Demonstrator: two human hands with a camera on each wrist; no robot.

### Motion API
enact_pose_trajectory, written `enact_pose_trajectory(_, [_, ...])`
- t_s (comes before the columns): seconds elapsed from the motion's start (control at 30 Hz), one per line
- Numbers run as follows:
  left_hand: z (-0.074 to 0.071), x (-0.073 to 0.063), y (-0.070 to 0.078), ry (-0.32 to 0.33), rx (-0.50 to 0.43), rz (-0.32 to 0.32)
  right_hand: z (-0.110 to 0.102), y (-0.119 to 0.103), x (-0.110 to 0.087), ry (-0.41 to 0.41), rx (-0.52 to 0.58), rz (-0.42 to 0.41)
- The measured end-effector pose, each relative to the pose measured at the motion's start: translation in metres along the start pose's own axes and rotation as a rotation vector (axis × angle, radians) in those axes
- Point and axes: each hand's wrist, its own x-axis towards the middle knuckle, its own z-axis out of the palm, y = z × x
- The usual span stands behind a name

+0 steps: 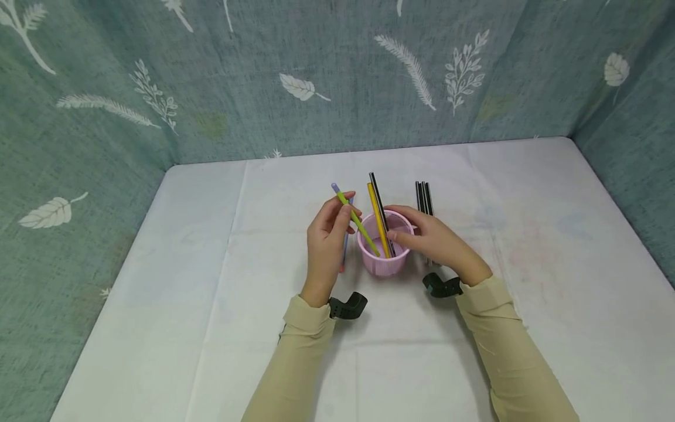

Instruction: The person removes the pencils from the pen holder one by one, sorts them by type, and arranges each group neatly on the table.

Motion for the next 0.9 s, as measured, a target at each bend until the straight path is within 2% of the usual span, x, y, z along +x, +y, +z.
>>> enact_pose_trajectory(0.13, [0.001, 0.001, 0.0, -0.019, 0.0, 0.006, 0.0, 0.017, 0.007, 0.011, -0.01, 0.0])
enact_pose_trajectory(0.27, [0.001, 0.001, 0.0, -0.02, 0.009, 0.012, 0.001, 0.025, 0.008, 0.018, -0.014, -0.011])
enact_pose_trajectory(0.9, [-0.003, 0.002, -0.002, 0.015, -0.054, 0.014, 0.004, 0.026, 0.01, 0.013, -0.022, -0.01])
